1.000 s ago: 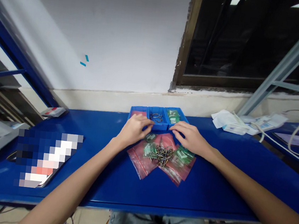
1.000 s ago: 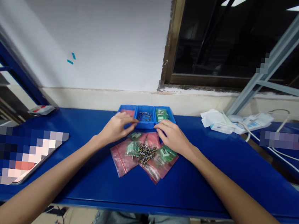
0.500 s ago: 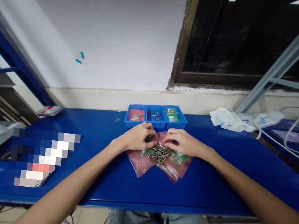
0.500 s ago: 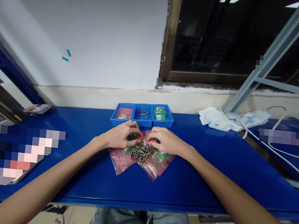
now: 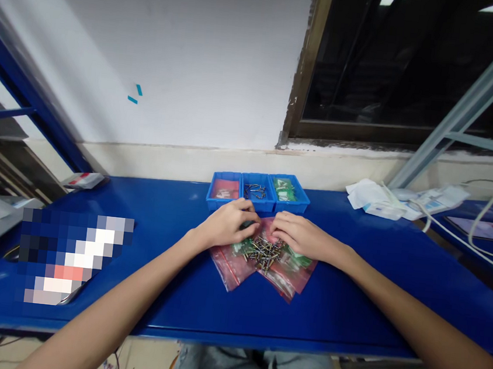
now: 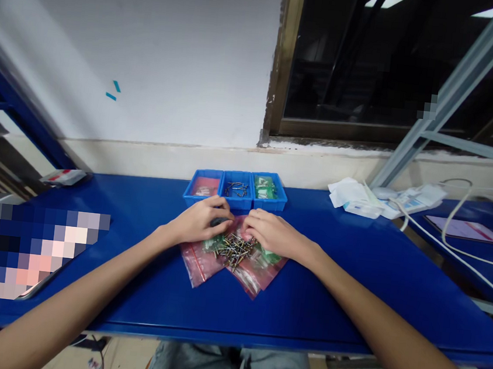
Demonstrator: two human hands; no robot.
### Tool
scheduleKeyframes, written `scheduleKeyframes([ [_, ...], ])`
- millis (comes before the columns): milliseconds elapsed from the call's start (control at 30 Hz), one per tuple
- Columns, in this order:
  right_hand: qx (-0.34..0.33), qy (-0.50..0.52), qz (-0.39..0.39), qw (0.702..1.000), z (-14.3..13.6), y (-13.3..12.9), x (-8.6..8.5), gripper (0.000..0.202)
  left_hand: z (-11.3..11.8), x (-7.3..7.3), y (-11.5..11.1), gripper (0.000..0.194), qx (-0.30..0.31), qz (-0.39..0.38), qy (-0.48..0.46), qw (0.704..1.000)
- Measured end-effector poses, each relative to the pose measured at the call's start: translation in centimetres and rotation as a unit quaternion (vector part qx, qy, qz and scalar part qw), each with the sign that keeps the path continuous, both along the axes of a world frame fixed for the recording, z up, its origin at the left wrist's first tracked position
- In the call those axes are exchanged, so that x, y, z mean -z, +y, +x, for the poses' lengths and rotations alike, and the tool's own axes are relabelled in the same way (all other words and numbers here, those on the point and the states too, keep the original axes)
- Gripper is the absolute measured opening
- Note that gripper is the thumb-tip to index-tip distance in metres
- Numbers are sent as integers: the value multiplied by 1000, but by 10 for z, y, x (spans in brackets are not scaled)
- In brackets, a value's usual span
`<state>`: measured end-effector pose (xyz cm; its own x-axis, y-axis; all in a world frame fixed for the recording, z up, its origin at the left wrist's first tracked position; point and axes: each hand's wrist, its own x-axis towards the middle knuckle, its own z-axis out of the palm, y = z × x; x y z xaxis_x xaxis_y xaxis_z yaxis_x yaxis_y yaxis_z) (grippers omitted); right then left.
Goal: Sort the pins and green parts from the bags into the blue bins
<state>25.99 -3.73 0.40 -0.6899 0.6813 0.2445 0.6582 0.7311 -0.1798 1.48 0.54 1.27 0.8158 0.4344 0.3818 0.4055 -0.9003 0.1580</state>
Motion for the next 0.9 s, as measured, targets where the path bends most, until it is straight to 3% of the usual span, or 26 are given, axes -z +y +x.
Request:
scheduleKeyframes([
  [133,35,7,28,999,2,1,0,22,3,0,-3,25,14,-16,-23,1000],
  [433,62,148,16,987,-14,-9,-1,18,9,3,-6,20,8,-67,-107,992],
  [567,78,205,-32,975,-18,-11,-4,15,11,3,-8,17,7,-105,-160,981],
  [733,94,244,-81,962,-21,-12,-4,11,12,5,-11,12,-19,-87,-179,980],
  [900,117,352,-167,914,-21,-10,1,7,11,8,-13,17,-6,-31,-135,990],
])
